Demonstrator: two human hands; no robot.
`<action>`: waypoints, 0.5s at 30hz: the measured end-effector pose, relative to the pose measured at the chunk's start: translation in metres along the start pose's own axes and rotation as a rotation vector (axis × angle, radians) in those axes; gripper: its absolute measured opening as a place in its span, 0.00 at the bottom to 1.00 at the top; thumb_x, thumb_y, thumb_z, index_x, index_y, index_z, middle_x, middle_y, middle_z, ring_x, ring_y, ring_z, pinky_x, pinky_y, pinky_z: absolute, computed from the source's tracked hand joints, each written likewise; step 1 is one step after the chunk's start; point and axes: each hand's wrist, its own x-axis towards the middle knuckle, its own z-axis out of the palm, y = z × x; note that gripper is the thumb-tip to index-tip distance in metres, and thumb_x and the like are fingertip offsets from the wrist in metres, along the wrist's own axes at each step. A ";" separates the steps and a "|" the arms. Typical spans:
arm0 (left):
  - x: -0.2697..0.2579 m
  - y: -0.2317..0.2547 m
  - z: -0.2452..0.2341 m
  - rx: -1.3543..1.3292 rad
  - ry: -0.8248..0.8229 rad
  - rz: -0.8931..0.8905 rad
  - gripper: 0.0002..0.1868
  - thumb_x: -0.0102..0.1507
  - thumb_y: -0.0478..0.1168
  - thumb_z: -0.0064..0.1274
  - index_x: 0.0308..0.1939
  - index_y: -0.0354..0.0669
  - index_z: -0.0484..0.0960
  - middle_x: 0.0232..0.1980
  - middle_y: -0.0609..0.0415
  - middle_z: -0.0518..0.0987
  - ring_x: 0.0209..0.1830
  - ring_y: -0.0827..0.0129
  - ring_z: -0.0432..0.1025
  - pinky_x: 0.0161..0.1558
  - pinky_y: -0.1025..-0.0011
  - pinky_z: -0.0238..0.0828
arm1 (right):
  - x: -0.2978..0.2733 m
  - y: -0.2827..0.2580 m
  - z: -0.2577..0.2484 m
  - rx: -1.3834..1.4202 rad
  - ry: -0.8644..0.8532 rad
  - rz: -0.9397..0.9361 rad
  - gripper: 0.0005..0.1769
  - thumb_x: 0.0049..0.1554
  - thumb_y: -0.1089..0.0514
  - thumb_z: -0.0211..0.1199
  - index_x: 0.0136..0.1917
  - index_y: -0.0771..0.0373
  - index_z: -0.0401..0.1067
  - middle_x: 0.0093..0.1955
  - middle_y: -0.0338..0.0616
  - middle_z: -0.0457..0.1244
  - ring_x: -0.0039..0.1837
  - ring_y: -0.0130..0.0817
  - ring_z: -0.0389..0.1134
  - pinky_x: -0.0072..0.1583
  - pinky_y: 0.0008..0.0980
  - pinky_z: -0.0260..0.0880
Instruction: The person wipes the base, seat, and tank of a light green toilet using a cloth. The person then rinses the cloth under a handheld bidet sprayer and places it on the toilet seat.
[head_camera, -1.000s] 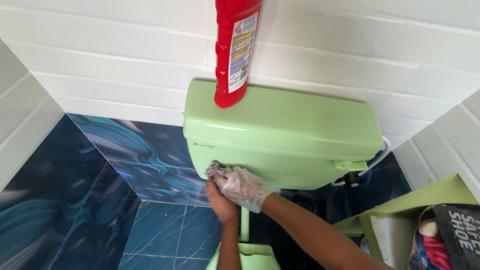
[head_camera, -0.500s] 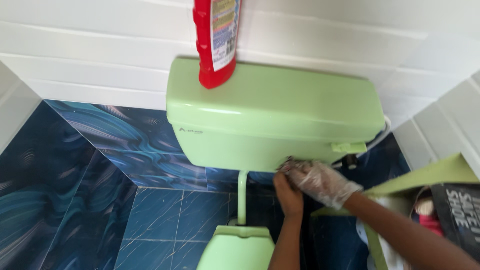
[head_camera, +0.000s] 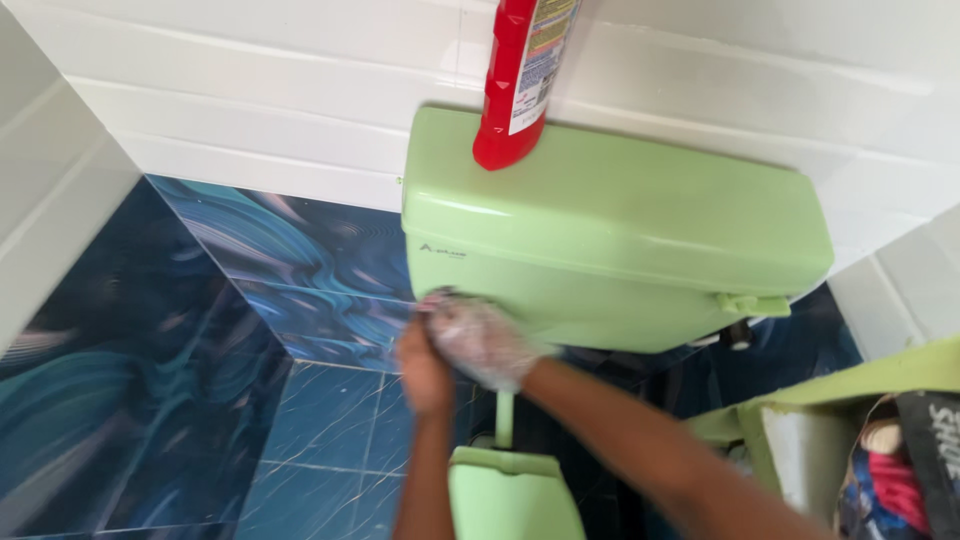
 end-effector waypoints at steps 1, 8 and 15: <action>0.010 -0.009 -0.019 0.045 0.045 0.008 0.27 0.64 0.28 0.46 0.69 0.35 0.70 0.63 0.35 0.76 0.61 0.42 0.70 0.62 0.53 0.66 | 0.021 0.004 -0.012 0.516 0.052 0.103 0.21 0.62 0.57 0.49 0.64 0.70 0.66 0.59 0.51 0.64 0.58 0.34 0.68 0.62 0.32 0.73; -0.008 0.014 -0.016 -0.058 -0.115 -0.326 0.43 0.58 0.33 0.57 0.77 0.41 0.61 0.62 0.34 0.76 0.59 0.42 0.74 0.60 0.56 0.71 | 0.018 -0.038 -0.013 1.653 0.061 0.179 0.23 0.60 0.60 0.47 0.67 0.71 0.63 0.61 0.57 0.64 0.57 0.46 0.70 0.58 0.39 0.75; -0.096 0.133 0.084 -0.423 0.122 -0.377 0.50 0.59 0.41 0.64 0.80 0.39 0.51 0.70 0.30 0.72 0.66 0.46 0.72 0.63 0.58 0.68 | -0.100 -0.054 0.049 1.863 -0.291 -0.005 0.15 0.69 0.54 0.43 0.66 0.62 0.58 0.52 0.52 0.63 0.43 0.41 0.69 0.44 0.38 0.78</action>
